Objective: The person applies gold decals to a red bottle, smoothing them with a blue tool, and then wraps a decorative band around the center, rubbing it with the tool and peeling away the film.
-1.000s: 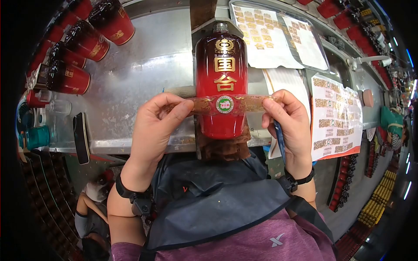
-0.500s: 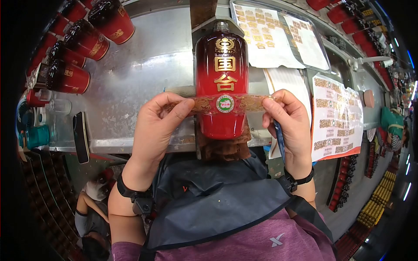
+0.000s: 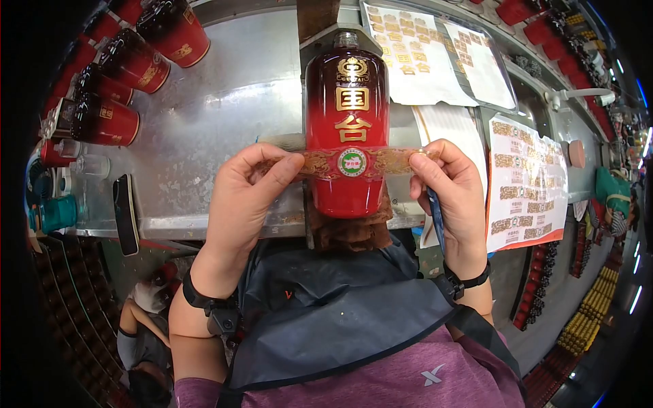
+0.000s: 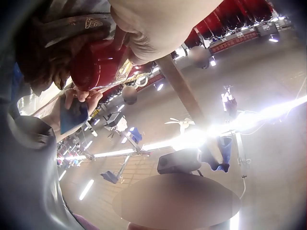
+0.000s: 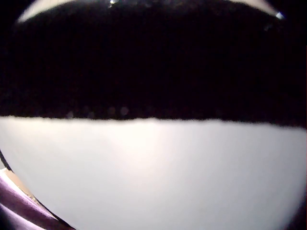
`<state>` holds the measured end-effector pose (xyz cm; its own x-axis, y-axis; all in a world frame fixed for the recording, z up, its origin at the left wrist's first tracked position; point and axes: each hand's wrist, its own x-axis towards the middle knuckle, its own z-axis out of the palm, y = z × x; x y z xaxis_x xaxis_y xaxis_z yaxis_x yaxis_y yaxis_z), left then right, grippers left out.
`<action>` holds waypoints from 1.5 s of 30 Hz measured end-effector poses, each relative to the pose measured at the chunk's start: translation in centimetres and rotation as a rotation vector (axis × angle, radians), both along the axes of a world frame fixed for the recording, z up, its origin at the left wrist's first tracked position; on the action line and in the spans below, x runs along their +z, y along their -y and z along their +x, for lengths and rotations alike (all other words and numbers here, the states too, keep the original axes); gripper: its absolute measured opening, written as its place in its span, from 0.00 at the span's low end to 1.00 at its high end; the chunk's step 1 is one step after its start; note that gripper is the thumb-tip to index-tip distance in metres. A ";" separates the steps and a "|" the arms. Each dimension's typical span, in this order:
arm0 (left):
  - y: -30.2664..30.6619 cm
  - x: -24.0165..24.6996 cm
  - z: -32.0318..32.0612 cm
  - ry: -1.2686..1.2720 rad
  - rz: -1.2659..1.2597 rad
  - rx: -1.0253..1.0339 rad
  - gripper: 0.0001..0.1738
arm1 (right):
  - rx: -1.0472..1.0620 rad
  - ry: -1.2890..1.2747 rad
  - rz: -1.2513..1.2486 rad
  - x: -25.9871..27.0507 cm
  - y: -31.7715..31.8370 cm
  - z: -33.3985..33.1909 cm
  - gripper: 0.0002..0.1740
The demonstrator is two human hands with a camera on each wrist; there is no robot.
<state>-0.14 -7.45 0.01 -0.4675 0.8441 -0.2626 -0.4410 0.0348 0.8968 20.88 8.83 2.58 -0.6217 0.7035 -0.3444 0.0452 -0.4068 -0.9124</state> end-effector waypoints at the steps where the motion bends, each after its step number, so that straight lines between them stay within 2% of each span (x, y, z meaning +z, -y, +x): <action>1: 0.0 0.0 0.0 0.002 -0.001 -0.001 0.06 | 0.000 0.000 0.000 -0.1 0.0 0.0 0.05; 25: -0.2 -0.3 0.0 -0.056 -0.033 -0.026 0.06 | -0.005 0.010 -0.001 -0.3 0.1 -0.3 0.05; 35: -0.5 -0.7 0.2 -0.004 -0.001 -0.005 0.05 | -0.021 0.009 0.007 -1.0 0.2 -0.6 0.05; 38: -0.8 -0.7 0.2 -0.005 0.033 -0.015 0.08 | -0.016 0.014 -0.007 -1.0 0.2 -0.7 0.05; 40: -1.0 -0.9 -0.2 0.034 -0.037 0.012 0.14 | -0.018 0.009 -0.016 -0.9 0.2 -0.8 0.05; 41: -1.3 -0.6 -0.4 0.029 -0.037 0.002 0.14 | -0.012 0.005 -0.017 -0.8 0.3 -0.9 0.05; 43: -2.0 0.2 -0.8 -0.128 -0.107 0.069 0.27 | -0.019 -0.004 -0.021 -0.8 0.3 -0.8 0.05; 44: -2.3 0.3 -0.9 -0.134 -0.107 0.058 0.27 | -0.011 -0.022 -0.023 -0.9 0.3 -0.8 0.05; 45: -2.5 0.4 -1.0 -0.255 -0.077 -0.025 0.33 | -0.003 -0.041 -0.025 -0.9 0.3 -0.8 0.05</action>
<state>-1.13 -4.92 0.44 -0.5062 0.8382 -0.2029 -0.1993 0.1152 0.9731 20.04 8.57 1.67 -0.6333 0.6971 -0.3362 0.0068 -0.4293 -0.9031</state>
